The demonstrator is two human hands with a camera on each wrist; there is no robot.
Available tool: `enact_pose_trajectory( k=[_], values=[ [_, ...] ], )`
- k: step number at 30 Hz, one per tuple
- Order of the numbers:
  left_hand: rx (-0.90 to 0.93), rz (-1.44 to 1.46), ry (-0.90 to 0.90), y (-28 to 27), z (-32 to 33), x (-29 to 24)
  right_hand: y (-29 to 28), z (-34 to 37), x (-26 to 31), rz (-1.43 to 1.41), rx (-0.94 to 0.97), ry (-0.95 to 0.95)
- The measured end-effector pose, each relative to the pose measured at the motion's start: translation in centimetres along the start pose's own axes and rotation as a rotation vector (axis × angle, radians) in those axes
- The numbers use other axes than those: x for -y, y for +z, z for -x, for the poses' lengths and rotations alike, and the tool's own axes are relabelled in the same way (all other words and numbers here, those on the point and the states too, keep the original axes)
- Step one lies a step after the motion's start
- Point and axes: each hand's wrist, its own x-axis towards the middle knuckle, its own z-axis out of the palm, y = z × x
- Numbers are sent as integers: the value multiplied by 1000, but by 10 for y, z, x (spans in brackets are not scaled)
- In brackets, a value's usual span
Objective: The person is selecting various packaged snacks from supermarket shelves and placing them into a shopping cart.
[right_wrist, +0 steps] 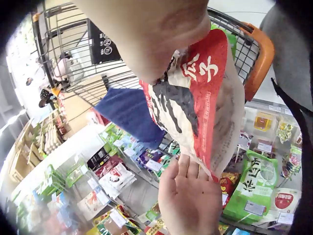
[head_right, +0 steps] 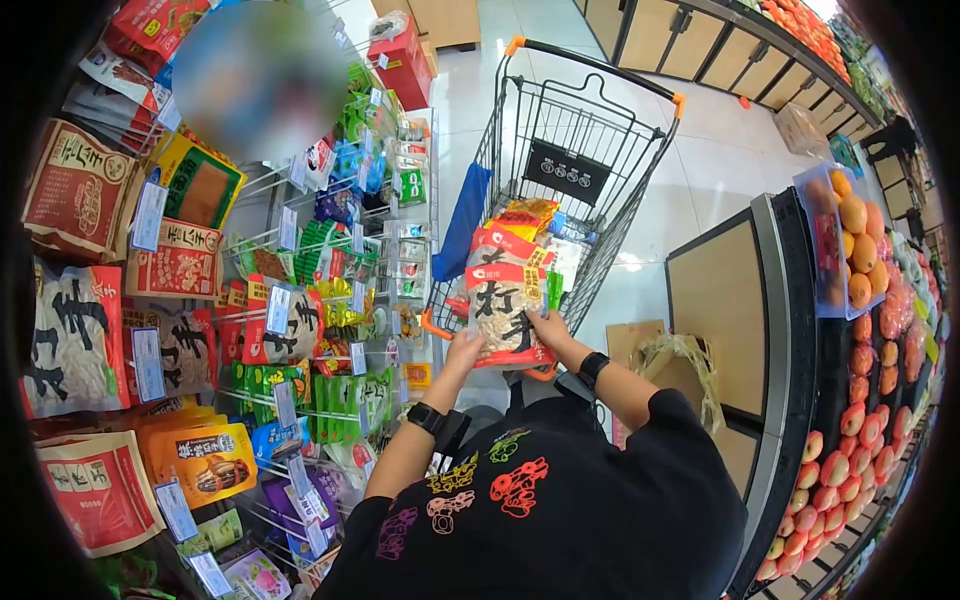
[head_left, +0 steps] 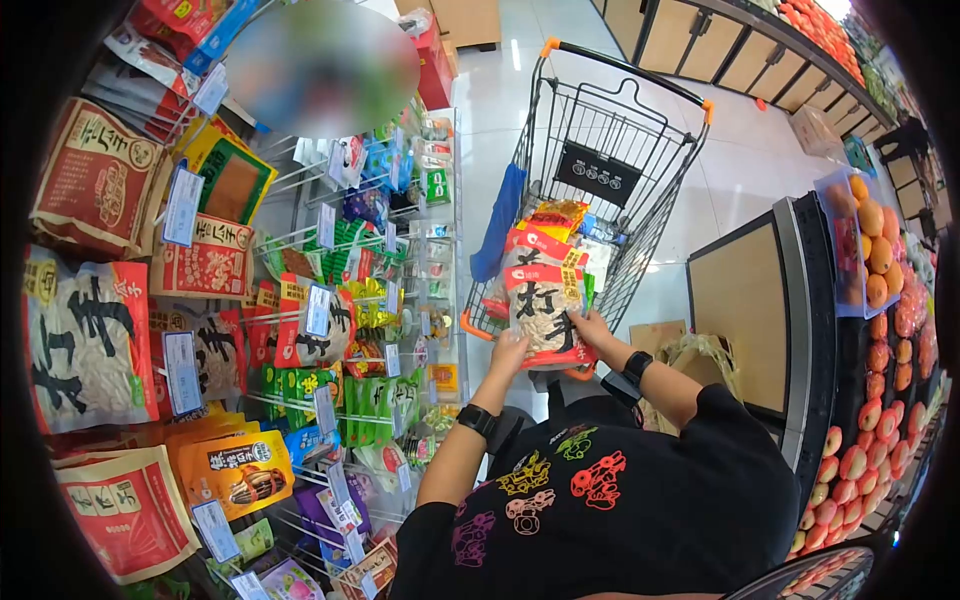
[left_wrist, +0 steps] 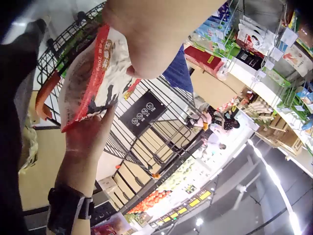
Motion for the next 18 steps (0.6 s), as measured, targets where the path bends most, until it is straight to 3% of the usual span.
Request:
enact_pose_trajectory(
  k=[3,5,6,7,9,10,12,13,14,15,16,18],
  values=[
    [76,210,-181,3,6,-13,-7,-11,-9,-80,124,28],
    [13,250,-137,6,-1,10,-8,-49,-53,-89,172,54],
    [-27,-35,-56,3,-6,17,-11,-69,-73,-62,196,86],
    [-44,-260,116,1,-34,68,-11,-72,-71,-190,269,133],
    [24,-278,8,1,-31,48,-11,-76,-68,-395,436,187],
    [42,-252,-70,-4,-8,2,-9,-76,-66,-480,523,190],
    [102,-60,-46,-8,-12,3,-3,-52,-35,-499,607,232],
    [114,-245,-73,-15,-2,-18,1,-45,-27,-504,635,233],
    [51,-406,-44,-11,-11,-4,5,-39,-24,-519,654,230],
    [116,-518,2,-13,-11,0,-5,-55,-41,-487,729,319],
    [59,-533,196,-11,-16,22,-11,-78,-55,-457,795,406],
    [152,-569,182,-11,-14,26,-7,-54,-36,-417,722,368]
  ],
)
